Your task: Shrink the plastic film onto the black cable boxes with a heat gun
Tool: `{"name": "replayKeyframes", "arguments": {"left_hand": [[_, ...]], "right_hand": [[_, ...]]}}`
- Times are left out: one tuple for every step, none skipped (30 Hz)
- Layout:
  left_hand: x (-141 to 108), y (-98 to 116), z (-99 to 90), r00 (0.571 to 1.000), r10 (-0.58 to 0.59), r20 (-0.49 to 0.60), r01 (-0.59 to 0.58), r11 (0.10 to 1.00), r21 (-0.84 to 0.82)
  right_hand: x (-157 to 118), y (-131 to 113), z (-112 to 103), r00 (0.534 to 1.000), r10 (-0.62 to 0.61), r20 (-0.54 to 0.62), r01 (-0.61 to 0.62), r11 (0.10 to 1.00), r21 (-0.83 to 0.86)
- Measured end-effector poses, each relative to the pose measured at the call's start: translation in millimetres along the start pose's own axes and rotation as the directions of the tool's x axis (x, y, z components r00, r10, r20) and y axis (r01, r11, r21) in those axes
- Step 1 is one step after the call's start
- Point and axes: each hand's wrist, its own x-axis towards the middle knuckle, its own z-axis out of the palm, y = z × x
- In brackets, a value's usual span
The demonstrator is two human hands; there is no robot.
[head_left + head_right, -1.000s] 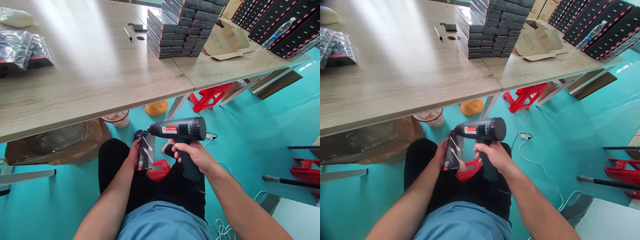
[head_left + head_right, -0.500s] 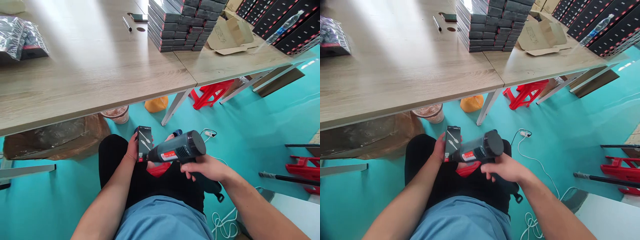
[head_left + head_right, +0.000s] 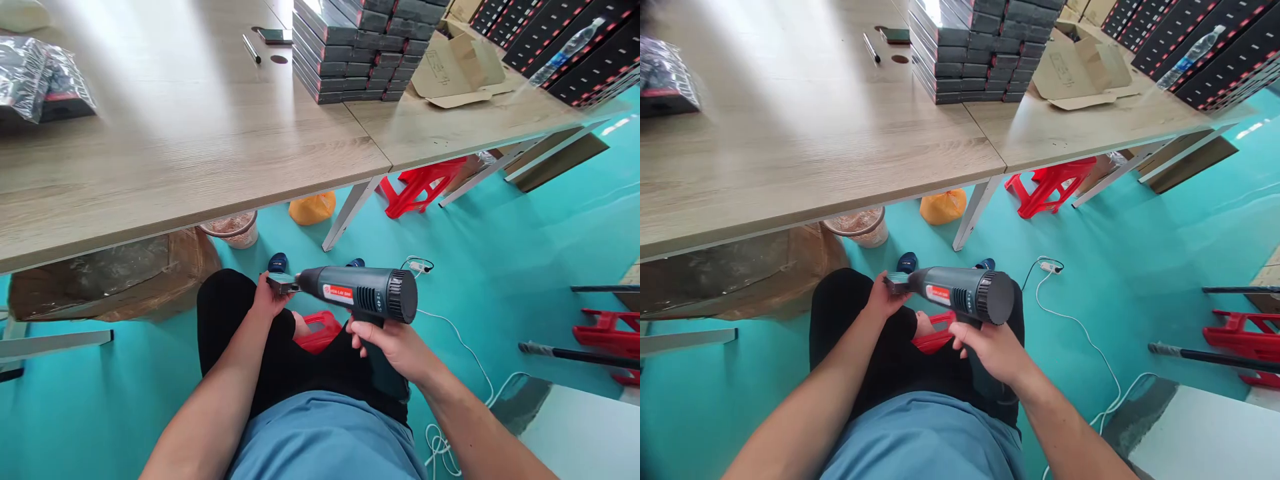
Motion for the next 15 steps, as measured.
{"name": "replayKeyframes", "arguments": {"left_hand": [[0,0,-1.0,1.000,0.006,-0.016,-0.007,1.000,-0.018],[0,0,-1.4,0.999,0.013,-0.037,-0.014,0.999,-0.036],[-1,0,-1.1,0.998,0.020,-0.053,-0.023,0.998,-0.051],[-2,0,-0.3,0.998,0.030,-0.060,-0.034,0.997,-0.063],[-4,-1,1.0,0.997,0.042,-0.058,-0.046,0.997,-0.068],[-5,-1,2.6,0.997,0.055,-0.056,-0.059,0.996,-0.064],[-6,-1,4.2,0.997,0.064,-0.054,-0.067,0.996,-0.054],[-7,-2,5.6,0.996,0.065,-0.054,-0.067,0.997,-0.041],[-8,-2,6.8,0.997,0.058,-0.059,-0.059,0.998,-0.027],[-9,-2,7.7,0.997,0.046,-0.067,-0.047,0.999,-0.012],[-9,-2,8.2,0.997,0.033,-0.074,-0.034,0.999,-0.001],[-9,-2,8.4,0.997,0.024,-0.078,-0.024,1.000,0.007],[-9,-2,8.5,0.997,0.019,-0.081,-0.018,1.000,0.014],[-8,-2,8.5,0.996,0.019,-0.085,-0.017,1.000,0.021],[-7,-2,8.4,0.996,0.022,-0.087,-0.019,0.999,0.025]], "right_hand": [[2,0,-1,1.000,0.008,-0.027,-0.009,0.999,-0.033],[3,0,-2,0.999,0.023,-0.026,-0.024,0.999,-0.048],[3,0,-4,0.999,0.035,0.000,-0.035,0.998,-0.045],[3,1,-6,0.998,0.040,0.040,-0.038,0.999,-0.029],[3,1,-8,0.997,0.035,0.070,-0.034,0.999,-0.011],[3,2,-10,0.997,0.026,0.070,-0.026,1.000,0.002],[3,3,-11,0.999,0.019,0.037,-0.019,1.000,0.009],[2,4,-13,1.000,0.019,-0.015,-0.019,1.000,0.010],[2,5,-15,0.998,0.029,-0.065,-0.028,1.000,0.010],[1,5,-17,0.994,0.047,-0.094,-0.046,0.999,0.016],[1,6,-19,0.993,0.067,-0.092,-0.065,0.997,0.029],[1,7,-20,0.995,0.081,-0.065,-0.079,0.996,0.040],[0,7,-20,0.996,0.081,-0.029,-0.079,0.996,0.045],[1,8,-20,0.998,0.065,-0.001,-0.065,0.997,0.042],[2,9,-19,0.999,0.040,0.006,-0.040,0.999,0.032]]}}
